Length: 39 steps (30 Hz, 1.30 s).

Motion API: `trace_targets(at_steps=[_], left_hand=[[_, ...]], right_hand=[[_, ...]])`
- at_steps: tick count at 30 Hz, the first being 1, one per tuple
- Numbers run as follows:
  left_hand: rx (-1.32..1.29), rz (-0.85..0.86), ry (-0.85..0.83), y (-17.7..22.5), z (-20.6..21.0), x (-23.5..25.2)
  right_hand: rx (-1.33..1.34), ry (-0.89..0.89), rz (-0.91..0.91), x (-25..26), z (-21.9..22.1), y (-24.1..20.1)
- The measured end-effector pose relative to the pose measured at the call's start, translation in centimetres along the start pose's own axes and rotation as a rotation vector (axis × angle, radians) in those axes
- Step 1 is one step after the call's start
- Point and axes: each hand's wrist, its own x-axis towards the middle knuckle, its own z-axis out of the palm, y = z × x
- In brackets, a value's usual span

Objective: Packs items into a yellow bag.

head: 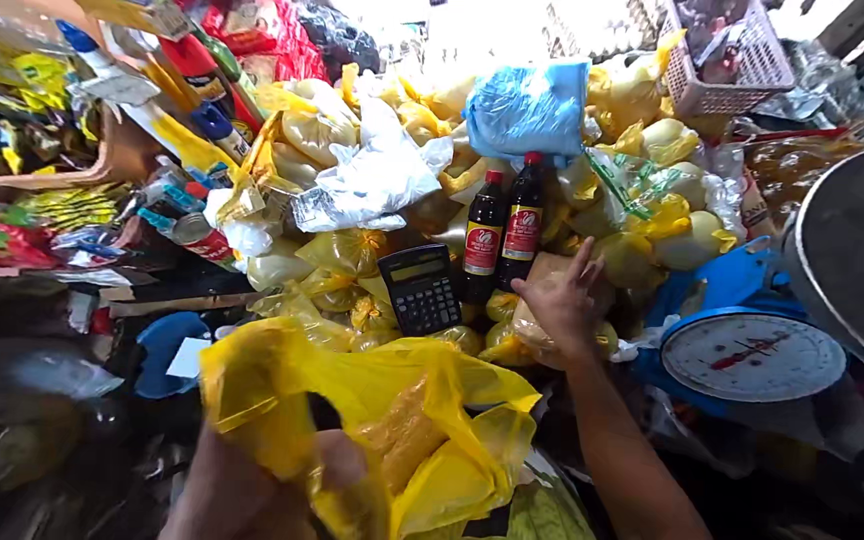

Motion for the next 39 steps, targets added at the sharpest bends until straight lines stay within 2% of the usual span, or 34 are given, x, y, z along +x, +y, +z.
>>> trace_targets(at_steps=[1, 3, 5, 7, 9, 10, 11, 15, 20, 22, 25, 27, 29, 32, 35, 39], left_hand=[[-0.061, -0.017, 0.04, 1.6, 3.3, 3.0], [-0.168, -0.029, 0.049, 2.9, 6.3, 5.2], [-0.216, -0.05, 0.003, 2.3, 4.9, 3.7], [-0.241, -0.037, -0.122, -0.1, 0.9, 0.1], [-0.248, -0.034, -0.089, -0.5, 1.5, 0.5], [-0.244, -0.038, 0.001, 0.4, 3.8, 2.5], [-0.239, -0.049, 0.005, 0.8, 5.1, 4.3], [-0.333, -0.119, -0.204, -3.8, 3.9, 6.2], [-0.487, -0.135, -0.291, -6.8, 3.5, 5.9], [-0.508, -0.136, -0.292, -7.2, 3.6, 6.5], [-0.465, -0.178, -0.262, -7.6, 3.7, 8.0], [-0.474, -0.197, -0.241, -8.3, 3.8, 8.9], [-0.521, -0.198, -0.227, -8.9, 3.7, 9.7], [-0.536, -0.192, -0.186, -9.2, 3.0, 10.1], [-0.523, -0.185, -0.118, -9.3, 1.9, 9.7], [-0.459, -0.178, -0.116, -9.3, 0.9, 8.3]], right_hand=[[-0.064, -0.005, 0.036, 0.0, 2.0, 0.2], [-0.154, -0.01, 0.034, -0.4, 4.4, 0.6], [-0.183, -0.018, 0.019, -0.4, 4.1, 0.6], [-0.2, -0.026, 0.03, -0.3, 3.4, 1.0], [-0.176, -0.06, 0.067, 0.1, 2.7, 1.2], [-0.125, -0.102, 0.101, 0.2, 2.0, 1.1], [-0.049, -0.116, 0.124, 0.3, 1.5, 1.4], [0.242, -0.129, 0.178, 1.0, -1.6, 3.5], [0.826, -0.129, 0.359, 0.3, -7.6, 2.4], [0.994, -0.1, 0.239, -1.1, -10.4, 0.9], [1.27, -0.179, -0.005, -4.0, -14.3, -3.2], [1.424, -0.287, -0.114, -6.0, -14.7, -5.5], [1.445, -0.379, -0.166, -7.7, -13.0, -7.0], [1.269, -0.317, -0.203, -10.7, -6.7, -7.8], [0.94, -0.223, -0.408, -13.0, -0.7, -6.0], [0.528, -0.284, -0.739, -13.4, 0.1, -3.9]])
